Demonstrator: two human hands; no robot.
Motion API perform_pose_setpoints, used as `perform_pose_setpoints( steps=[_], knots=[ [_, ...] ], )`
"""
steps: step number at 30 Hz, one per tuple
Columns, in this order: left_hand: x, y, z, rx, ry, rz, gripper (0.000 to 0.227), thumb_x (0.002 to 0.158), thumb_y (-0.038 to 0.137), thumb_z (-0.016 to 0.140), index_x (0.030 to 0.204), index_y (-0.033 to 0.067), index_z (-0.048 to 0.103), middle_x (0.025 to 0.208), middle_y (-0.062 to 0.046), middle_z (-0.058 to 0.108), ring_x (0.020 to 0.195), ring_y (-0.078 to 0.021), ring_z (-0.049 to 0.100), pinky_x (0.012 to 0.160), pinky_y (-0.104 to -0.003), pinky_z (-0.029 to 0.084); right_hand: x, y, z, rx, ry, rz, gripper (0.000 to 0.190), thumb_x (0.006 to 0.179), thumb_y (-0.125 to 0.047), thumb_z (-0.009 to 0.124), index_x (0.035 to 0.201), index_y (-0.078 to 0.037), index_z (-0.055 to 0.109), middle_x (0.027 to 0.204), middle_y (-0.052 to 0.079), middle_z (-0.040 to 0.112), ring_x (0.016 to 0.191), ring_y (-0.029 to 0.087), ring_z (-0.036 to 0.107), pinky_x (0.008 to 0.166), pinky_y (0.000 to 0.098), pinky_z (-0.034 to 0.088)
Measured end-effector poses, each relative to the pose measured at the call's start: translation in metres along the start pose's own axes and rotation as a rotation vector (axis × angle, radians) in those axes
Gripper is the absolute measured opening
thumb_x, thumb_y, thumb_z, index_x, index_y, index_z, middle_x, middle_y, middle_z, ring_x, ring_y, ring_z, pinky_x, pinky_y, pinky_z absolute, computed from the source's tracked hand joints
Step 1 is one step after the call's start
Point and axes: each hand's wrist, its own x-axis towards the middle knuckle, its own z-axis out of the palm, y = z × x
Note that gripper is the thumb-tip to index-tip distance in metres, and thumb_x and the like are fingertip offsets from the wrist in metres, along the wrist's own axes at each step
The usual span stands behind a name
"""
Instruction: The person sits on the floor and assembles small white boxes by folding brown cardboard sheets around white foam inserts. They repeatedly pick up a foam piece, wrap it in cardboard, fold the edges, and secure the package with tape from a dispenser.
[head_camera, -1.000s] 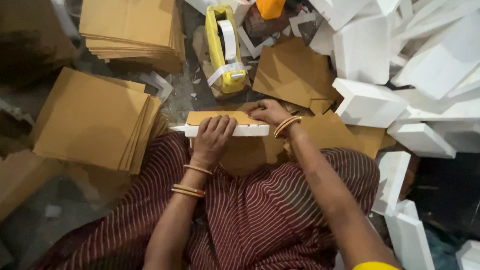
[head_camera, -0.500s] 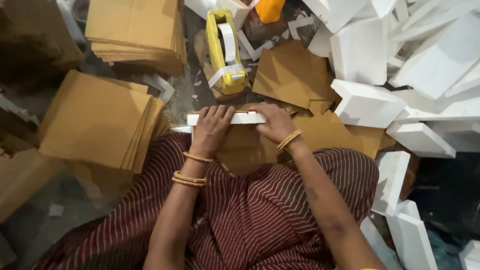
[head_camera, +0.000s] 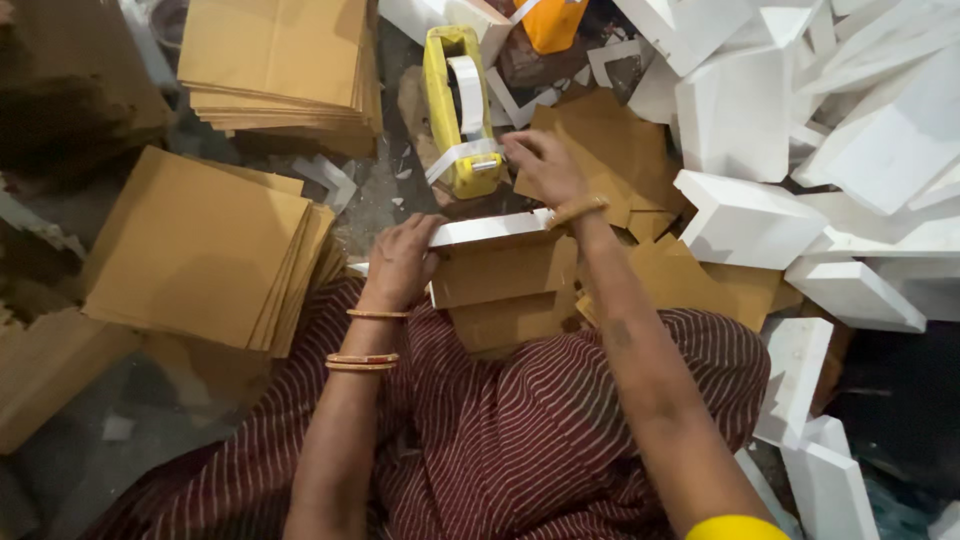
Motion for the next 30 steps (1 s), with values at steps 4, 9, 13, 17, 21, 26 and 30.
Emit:
perform_pose_setpoints(
  steps=[4,9,13,17,21,26,30],
  knots=[
    [0.000,0.002,0.006,0.001,0.000,-0.007,0.044,0.074,0.006,0.069,0.117,0.0086,0.064,0.104,-0.012,0.068,0.095,-0.0386,0.066,0.082,-0.049,0.053,0.018,-0.017,0.027,0.038,-0.064,0.171,0.030,0.097,-0.030,0.069,0.106,-0.002,0.074,0.103,0.010,0.069,0.088,0.015,0.065,0.079,0.0309,0.053],
    [0.004,0.001,0.030,0.014,0.020,0.014,0.041,0.076,0.005,0.069,0.116,0.0097,0.065,0.103,-0.012,0.068,0.095,-0.0371,0.067,0.081,-0.048,0.053,-0.065,-0.010,0.030,0.093,-0.006,-0.081,0.016,0.097,-0.015,0.070,0.103,-0.001,0.070,0.094,0.003,0.064,0.085,0.012,0.062,0.075,0.0258,0.051],
    [0.016,0.005,0.049,-0.036,0.024,0.029,0.039,0.077,0.011,0.075,0.115,0.0085,0.064,0.102,-0.013,0.068,0.094,-0.0371,0.068,0.079,-0.049,0.053,-0.119,0.023,0.049,0.317,-0.149,0.222,0.016,0.098,-0.013,0.067,0.110,-0.003,0.071,0.094,0.000,0.070,0.084,0.006,0.063,0.074,0.0219,0.052],
    [0.027,-0.002,0.058,-0.140,-0.052,-0.127,0.047,0.076,0.004,0.071,0.123,0.0112,0.066,0.108,-0.014,0.071,0.098,-0.0361,0.069,0.083,-0.045,0.055,-0.117,0.056,0.061,0.354,-0.140,0.271,0.020,0.097,-0.014,0.069,0.112,-0.002,0.072,0.094,-0.001,0.072,0.080,0.006,0.062,0.069,0.0226,0.051],
    [0.028,-0.028,0.071,-0.444,-0.168,-0.304,0.054,0.072,0.008,0.078,0.124,0.0053,0.065,0.110,-0.017,0.074,0.101,-0.0272,0.073,0.087,-0.036,0.056,-0.110,0.077,0.064,0.299,-0.128,0.297,0.021,0.095,-0.016,0.069,0.110,-0.002,0.073,0.094,-0.002,0.074,0.082,0.003,0.067,0.068,0.0228,0.055],
    [0.021,-0.050,0.090,-1.071,-0.227,-0.372,0.050,0.086,0.020,0.077,0.130,0.0001,0.062,0.120,-0.012,0.072,0.110,-0.0171,0.068,0.095,-0.031,0.054,-0.106,0.102,0.078,0.431,-0.083,0.260,0.020,0.097,-0.014,0.072,0.109,0.001,0.075,0.088,0.004,0.074,0.072,0.008,0.064,0.067,0.0255,0.052],
    [0.021,-0.016,0.087,-0.609,-0.091,-0.510,0.052,0.082,0.031,0.084,0.120,0.0003,0.065,0.108,-0.012,0.075,0.095,-0.0195,0.072,0.082,-0.034,0.058,-0.108,0.095,0.076,0.448,-0.076,0.290,0.021,0.092,-0.013,0.069,0.109,0.000,0.073,0.092,0.003,0.077,0.077,0.009,0.070,0.070,0.0253,0.056]
  ],
)
